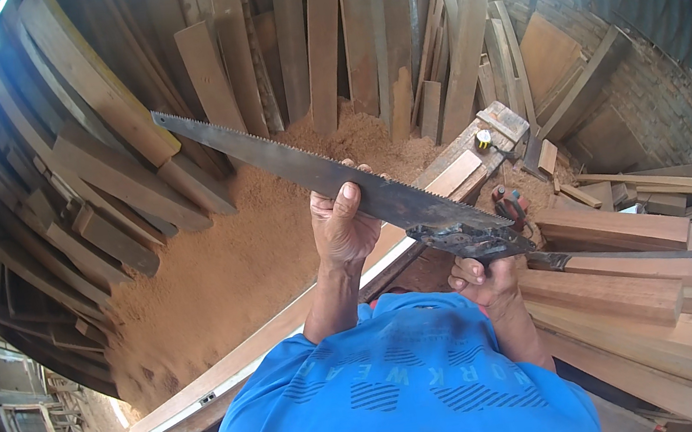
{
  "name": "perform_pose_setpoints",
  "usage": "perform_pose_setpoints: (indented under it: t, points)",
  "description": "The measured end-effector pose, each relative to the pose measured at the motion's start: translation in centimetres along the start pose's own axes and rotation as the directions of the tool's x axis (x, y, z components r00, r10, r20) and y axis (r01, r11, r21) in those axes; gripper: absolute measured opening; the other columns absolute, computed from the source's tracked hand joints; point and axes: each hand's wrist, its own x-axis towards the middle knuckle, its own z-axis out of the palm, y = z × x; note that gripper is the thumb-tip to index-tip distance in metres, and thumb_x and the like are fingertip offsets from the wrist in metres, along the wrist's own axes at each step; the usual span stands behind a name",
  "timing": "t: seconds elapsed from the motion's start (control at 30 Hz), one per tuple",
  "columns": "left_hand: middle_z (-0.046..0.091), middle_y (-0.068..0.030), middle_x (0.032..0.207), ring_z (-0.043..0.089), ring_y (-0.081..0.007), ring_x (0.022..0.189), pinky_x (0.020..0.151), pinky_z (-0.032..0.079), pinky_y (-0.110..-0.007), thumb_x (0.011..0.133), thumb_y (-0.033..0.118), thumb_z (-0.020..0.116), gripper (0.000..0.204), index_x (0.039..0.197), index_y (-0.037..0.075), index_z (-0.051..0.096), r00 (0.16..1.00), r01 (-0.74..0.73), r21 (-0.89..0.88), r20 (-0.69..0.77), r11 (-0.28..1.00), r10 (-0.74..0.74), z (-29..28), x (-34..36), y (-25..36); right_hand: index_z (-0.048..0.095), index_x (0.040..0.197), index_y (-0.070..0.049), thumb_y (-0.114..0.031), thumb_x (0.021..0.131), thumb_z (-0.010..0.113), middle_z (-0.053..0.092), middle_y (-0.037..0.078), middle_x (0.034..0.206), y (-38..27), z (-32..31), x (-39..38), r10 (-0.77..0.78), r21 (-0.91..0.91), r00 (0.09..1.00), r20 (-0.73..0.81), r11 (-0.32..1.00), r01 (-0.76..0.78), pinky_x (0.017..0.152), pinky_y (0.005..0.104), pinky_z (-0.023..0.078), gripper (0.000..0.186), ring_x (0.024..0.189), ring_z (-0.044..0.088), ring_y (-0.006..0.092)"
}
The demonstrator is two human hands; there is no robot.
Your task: The person places a plastic bag on a stack of curved wood pieces, then moves to a workbench. They position a long, thin wooden plank, use a try square and pencil to mark a cut line, and then cut the plank with a hand saw.
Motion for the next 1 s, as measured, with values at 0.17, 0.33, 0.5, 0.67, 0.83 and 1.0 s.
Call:
perform_pose_setpoints:
  t: [0.17,0.33,0.5,0.67,0.83,1.0]
  points:
    - [0.071,-0.0141,0.118,0.069,-0.0313,0.113,0.095,0.060,-0.045,0.094,-0.004,0.065,0.039,0.130,0.010,0.061,0.999,0.013,-0.005,-0.035,1.000,-0.014,0.8,0.1,0.9,0.064,0.123,-0.009,-0.059,0.100,0.043,0.059,0.002,0.061,-0.2,-1.0,-0.6,0.001,0.006,0.998,-0.059,1.000,0.000,0.068,0.0347,0.046,0.059,0.048,0.046,0.0088]
    - [0.070,-0.0133,0.117,0.068,-0.0321,0.112,0.098,0.059,-0.047,0.095,-0.003,0.064,0.040,0.132,0.011,0.061,0.997,-0.060,0.015,-0.041,0.998,0.061,-0.1,0.7,2.9,0.063,0.125,-0.013,-0.066,0.103,0.033,0.054,-0.003,0.060,-1.7,-2.4,-2.1,-0.124,-0.030,0.982,-0.141,0.992,0.121,0.065,0.0350,0.048,0.065,0.053,0.047,0.0073]
    - [0.070,-0.0146,0.120,0.067,-0.0304,0.116,0.100,0.059,-0.046,0.096,-0.003,0.062,0.043,0.138,0.011,0.058,0.998,-0.036,0.095,-0.041,0.995,0.040,0.0,-0.7,2.6,0.063,0.121,-0.014,-0.058,0.107,0.032,0.049,-0.006,0.058,-3.7,-1.1,-2.3,-0.336,-0.177,0.929,-0.156,0.935,0.308,0.064,0.0315,0.048,0.056,0.052,0.044,0.0072]
    - [0.069,-0.0166,0.123,0.067,-0.0279,0.117,0.102,0.058,-0.045,0.098,-0.005,0.058,0.047,0.142,0.010,0.056,0.998,-0.056,0.109,-0.007,0.992,0.057,-0.4,-1.3,2.2,0.063,0.119,-0.018,-0.054,0.108,0.032,0.043,-0.007,0.053,-4.3,-0.6,-2.2,-0.397,-0.224,0.896,-0.198,0.909,0.353,0.060,0.0307,0.045,0.049,0.049,0.041,0.0074]
    - [0.070,-0.0181,0.123,0.068,-0.0269,0.117,0.100,0.059,-0.045,0.098,-0.007,0.058,0.047,0.143,0.007,0.055,0.992,-0.112,0.186,-0.033,0.976,0.120,-0.9,-1.7,2.2,0.064,0.118,-0.017,-0.055,0.108,0.033,0.044,-0.008,0.051,-3.5,-1.0,-1.7,-0.394,-0.183,0.884,-0.250,0.916,0.357,0.060,0.0304,0.045,0.050,0.048,0.041,0.0072]
    - [0.070,-0.0180,0.121,0.067,-0.0265,0.117,0.100,0.059,-0.044,0.097,-0.007,0.059,0.044,0.139,0.006,0.057,0.997,-0.081,0.166,0.021,0.983,0.079,-0.8,-1.8,3.0,0.066,0.114,-0.017,-0.054,0.108,0.036,0.046,-0.008,0.051,-3.1,-1.1,-1.3,-0.397,-0.212,0.896,-0.197,0.910,0.356,0.060,0.0292,0.046,0.049,0.049,0.041,0.0067]
